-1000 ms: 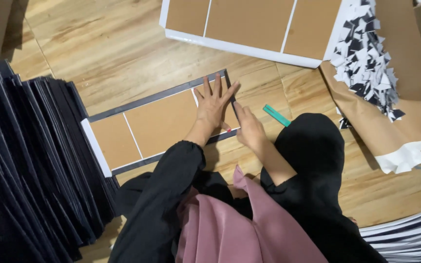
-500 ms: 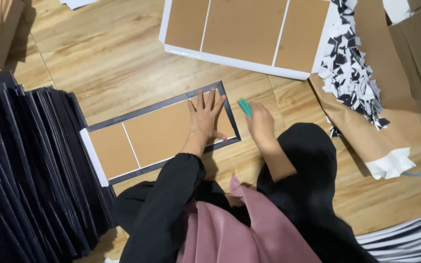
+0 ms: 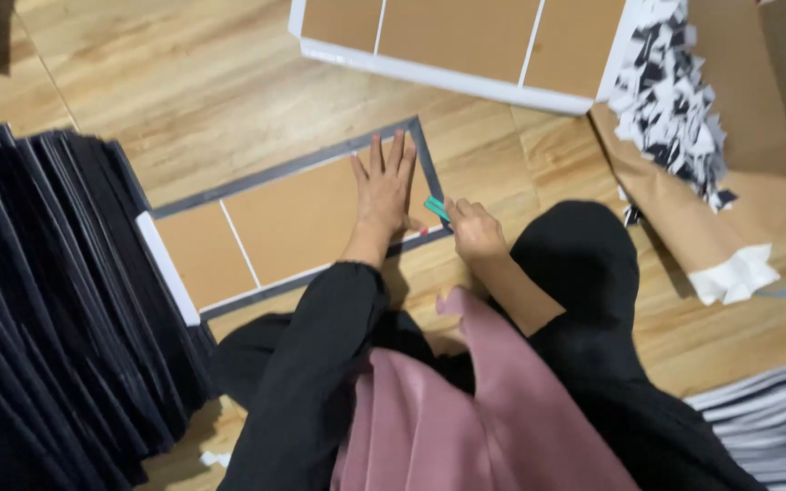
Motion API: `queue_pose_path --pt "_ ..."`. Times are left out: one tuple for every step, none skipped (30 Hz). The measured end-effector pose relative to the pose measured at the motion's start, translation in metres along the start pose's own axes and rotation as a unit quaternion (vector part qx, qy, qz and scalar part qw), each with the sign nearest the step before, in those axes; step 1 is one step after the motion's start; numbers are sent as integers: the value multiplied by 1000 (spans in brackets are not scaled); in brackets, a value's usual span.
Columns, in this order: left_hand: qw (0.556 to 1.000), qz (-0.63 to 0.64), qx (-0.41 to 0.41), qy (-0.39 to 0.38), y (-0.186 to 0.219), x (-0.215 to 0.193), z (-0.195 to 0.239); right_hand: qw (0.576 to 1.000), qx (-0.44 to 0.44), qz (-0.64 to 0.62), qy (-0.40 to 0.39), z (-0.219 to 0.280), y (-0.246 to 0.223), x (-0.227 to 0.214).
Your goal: Assembling cardboard folders by hand, using a small tool to press down edges and ensure proper adhesion.
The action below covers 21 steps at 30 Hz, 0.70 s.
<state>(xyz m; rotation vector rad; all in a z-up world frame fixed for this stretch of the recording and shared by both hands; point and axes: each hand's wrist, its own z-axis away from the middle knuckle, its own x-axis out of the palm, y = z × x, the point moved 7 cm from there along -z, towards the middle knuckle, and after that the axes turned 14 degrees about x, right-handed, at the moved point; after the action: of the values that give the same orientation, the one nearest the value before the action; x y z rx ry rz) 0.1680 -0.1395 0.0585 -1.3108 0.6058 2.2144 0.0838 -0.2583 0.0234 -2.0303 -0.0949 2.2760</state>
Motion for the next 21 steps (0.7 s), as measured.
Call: queue_pose_path --pt "1000 0 4 0 2 1 1 1000 4 2 -1 13 -2 3" --pt "1000 -4 2 -4 4 1 2 996 -16 52 68 28 -9 -2" --pt "1000 -7 -9 -4 2 -1 2 984 -45 102 139 38 -15 -7" --pt "1000 -5 -13 -1 2 -1 3 983 -50 104 142 34 -9 0" --pt "1000 -27 -11 1 2 -2 3 995 -52 72 49 28 0 19" --pt "999 -49 -9 2 2 -4 2 997 -53 40 -44 23 8 38" --pt "999 -52 -14 9 0 -5 2 997 -57 42 -36 5 7 16" --pt "999 -49 -9 17 -2 -6 1 995 17 -20 -100 -16 16 2" --pt "999 -43 -2 18 2 -3 5 978 94 -82 -170 -25 24 -10" --pt "999 -43 -3 18 0 -2 3 978 92 -83 -170 -53 10 -27" --pt "999 -32 -6 27 -1 -2 3 980 72 -153 -110 -81 -7 -54" --pt "999 -21 -9 36 -3 -2 2 973 52 -222 -48 -109 -22 -82" --pt "999 -23 -9 38 -2 1 2 973 51 -222 -46 -113 -24 -71" --pt "999 -7 -10 45 -2 4 3 987 35 -152 -29 -117 -28 -62" --pt "999 7 -13 51 -5 6 4 996 16 -84 -10 -123 -35 -51" --pt "998 4 -17 53 -12 0 -4 996 13 -87 -7 -120 -30 -51" --pt "998 5 -15 54 -10 1 0 997 -39 -60 2 -97 -32 -48" --pt "998 6 -14 56 -8 1 4 995 -93 -35 12 -73 -33 -46" --pt "998 3 -13 60 -7 1 4 995 -92 -34 17 -64 -34 -57" --pt "998 16 -12 60 -6 0 5 991 -105 -68 -37 -53 -37 -62" --pt "998 29 -14 63 -6 0 4 984 -121 -101 -89 -45 -41 -68"
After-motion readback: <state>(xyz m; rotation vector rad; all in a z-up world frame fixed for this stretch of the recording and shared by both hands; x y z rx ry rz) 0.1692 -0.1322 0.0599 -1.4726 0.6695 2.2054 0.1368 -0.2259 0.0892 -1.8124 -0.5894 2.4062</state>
